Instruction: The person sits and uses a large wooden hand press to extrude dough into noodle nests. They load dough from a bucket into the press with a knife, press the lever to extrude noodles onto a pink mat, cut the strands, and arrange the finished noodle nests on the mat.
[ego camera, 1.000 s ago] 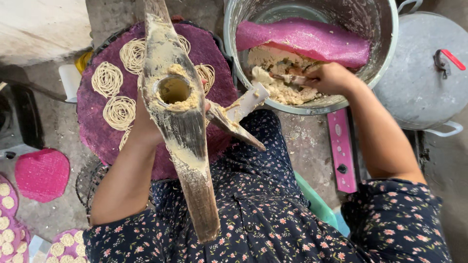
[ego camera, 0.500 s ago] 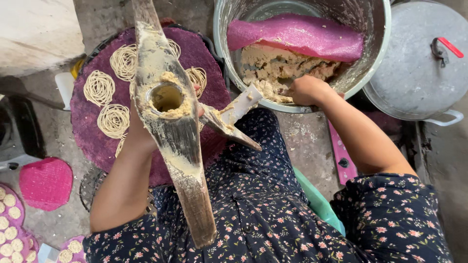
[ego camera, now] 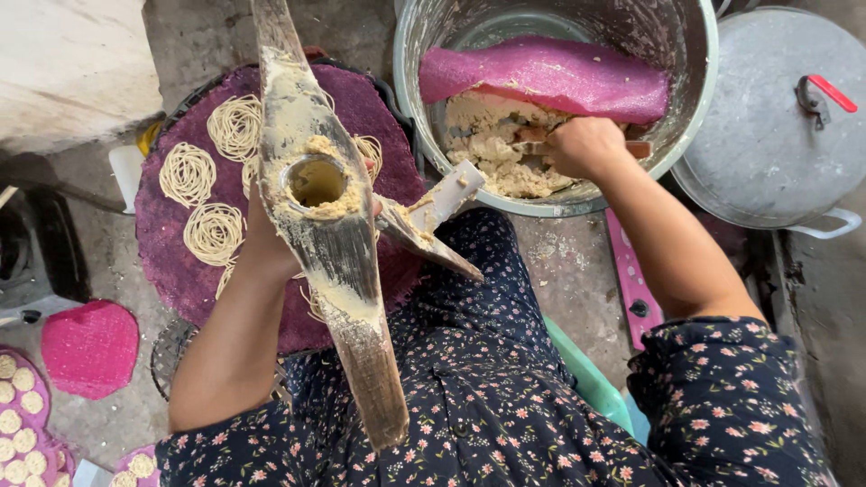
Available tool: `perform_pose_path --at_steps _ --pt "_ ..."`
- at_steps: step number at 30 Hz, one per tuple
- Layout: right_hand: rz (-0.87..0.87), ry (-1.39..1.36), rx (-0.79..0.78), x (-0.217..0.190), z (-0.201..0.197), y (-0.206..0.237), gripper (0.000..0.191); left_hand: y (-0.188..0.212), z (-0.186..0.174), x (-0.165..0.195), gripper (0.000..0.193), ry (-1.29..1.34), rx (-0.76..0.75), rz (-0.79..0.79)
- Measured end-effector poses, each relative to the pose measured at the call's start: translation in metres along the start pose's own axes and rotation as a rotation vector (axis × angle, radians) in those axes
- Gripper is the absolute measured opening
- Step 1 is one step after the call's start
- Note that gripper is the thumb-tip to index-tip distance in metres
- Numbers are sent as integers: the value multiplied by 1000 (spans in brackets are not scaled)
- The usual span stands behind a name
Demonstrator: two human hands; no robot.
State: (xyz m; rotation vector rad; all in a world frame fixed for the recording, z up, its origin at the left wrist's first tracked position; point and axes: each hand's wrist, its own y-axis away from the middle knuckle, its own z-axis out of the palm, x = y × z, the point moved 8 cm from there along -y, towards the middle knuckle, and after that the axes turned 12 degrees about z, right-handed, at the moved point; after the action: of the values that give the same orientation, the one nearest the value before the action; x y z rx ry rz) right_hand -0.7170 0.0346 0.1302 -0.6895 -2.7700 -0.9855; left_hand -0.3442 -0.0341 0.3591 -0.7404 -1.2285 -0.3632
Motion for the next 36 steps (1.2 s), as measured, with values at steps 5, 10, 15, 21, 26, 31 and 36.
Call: perform_pose_path --at_steps 5,10,15,21,26,31,36 --pt "-252 -240 164 -44 16 -16 30 8 -9 2 48 -35 43 -46" --pt "-266 -225 140 -48 27 -13 40 9 -10 6 52 -121 46 -37" --pt "-327 -338 188 -23 9 3 27 6 -3 10 50 -267 -20 11" --pt "-271 -524 87 67 -34 50 37 -2 -6 -16 50 -470 -81 -20" --pt "-258 -805 53 140 -102 120 44 -45 21 -73 38 -1006 -308 -148" --pt "-476 -883 145 137 -168 173 44 -82 48 -108 29 -924 -309 -323" --pt "-538 -430 466 106 -225 207 45 -95 66 -92 33 -972 -395 -48"
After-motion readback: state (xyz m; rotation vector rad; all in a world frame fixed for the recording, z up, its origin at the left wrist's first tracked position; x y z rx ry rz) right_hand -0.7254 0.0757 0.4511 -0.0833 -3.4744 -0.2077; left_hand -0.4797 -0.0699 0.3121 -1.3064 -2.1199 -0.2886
